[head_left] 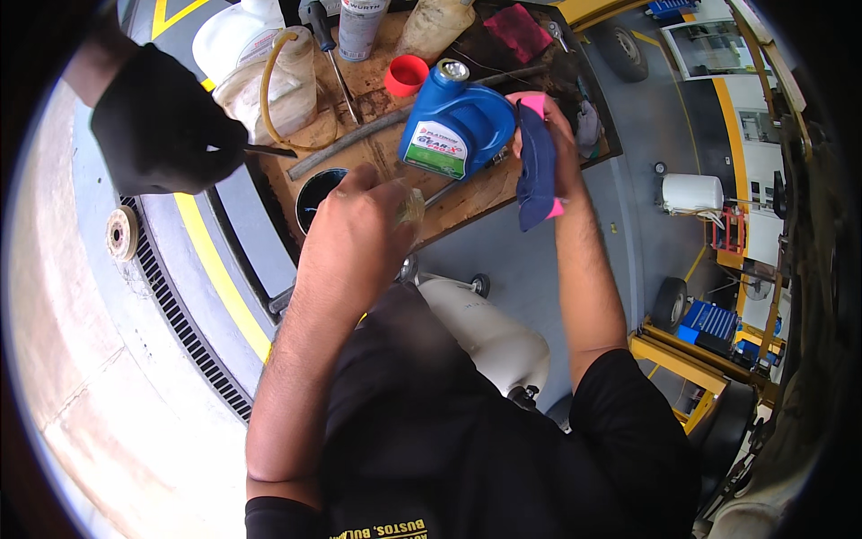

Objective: The person prepares a container of gear oil, then squeezes the oil from a plastic pouch into the differential housing of a vehicle while standing under a lift. The person then wipes the fill plug area with a cloth.

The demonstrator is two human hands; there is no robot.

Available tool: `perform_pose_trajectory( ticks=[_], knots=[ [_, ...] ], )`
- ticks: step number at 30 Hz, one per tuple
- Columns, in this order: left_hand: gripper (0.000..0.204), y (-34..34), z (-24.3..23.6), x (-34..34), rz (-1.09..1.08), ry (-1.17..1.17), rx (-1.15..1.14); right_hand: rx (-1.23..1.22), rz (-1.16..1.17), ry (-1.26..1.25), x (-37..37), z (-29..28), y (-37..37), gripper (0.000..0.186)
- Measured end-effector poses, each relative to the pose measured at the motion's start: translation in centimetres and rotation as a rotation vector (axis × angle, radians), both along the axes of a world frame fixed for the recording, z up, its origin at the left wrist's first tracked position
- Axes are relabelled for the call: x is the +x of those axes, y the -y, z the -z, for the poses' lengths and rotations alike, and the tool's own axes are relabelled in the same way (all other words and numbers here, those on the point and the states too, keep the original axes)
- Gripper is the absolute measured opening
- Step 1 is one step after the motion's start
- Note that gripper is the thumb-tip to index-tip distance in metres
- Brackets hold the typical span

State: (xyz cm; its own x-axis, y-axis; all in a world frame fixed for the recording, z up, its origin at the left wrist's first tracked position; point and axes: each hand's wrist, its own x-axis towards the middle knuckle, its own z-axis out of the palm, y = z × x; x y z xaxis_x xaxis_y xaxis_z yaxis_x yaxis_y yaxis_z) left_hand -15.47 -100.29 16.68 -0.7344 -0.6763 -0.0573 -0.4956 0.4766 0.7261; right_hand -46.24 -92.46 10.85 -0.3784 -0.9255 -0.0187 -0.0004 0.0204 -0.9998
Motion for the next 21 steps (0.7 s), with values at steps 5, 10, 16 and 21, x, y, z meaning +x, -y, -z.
perform_pose_trajectory(
  ticks=[5,10,16,21],
  knots=[
    [0.033,0.3,0.3,0.4,0.037,-0.049,-0.019,-0.069,0.056,-0.336,6.5,-1.0,-1.8,0.025],
    [0.032,0.2,0.9,0.7,0.087,-0.050,-0.025,-0.168,-0.021,-0.416,5.2,0.9,-0.5,0.025],
    [0.032,0.3,0.6,0.9,0.128,-0.027,-0.065,-0.096,0.052,-0.170,0.6,2.8,0.1,0.036],
    [0.025,0.1,0.3,0.7,0.161,-0.044,-0.045,-0.100,0.307,-0.197,1.0,3.6,-2.7,0.047]
  ],
)
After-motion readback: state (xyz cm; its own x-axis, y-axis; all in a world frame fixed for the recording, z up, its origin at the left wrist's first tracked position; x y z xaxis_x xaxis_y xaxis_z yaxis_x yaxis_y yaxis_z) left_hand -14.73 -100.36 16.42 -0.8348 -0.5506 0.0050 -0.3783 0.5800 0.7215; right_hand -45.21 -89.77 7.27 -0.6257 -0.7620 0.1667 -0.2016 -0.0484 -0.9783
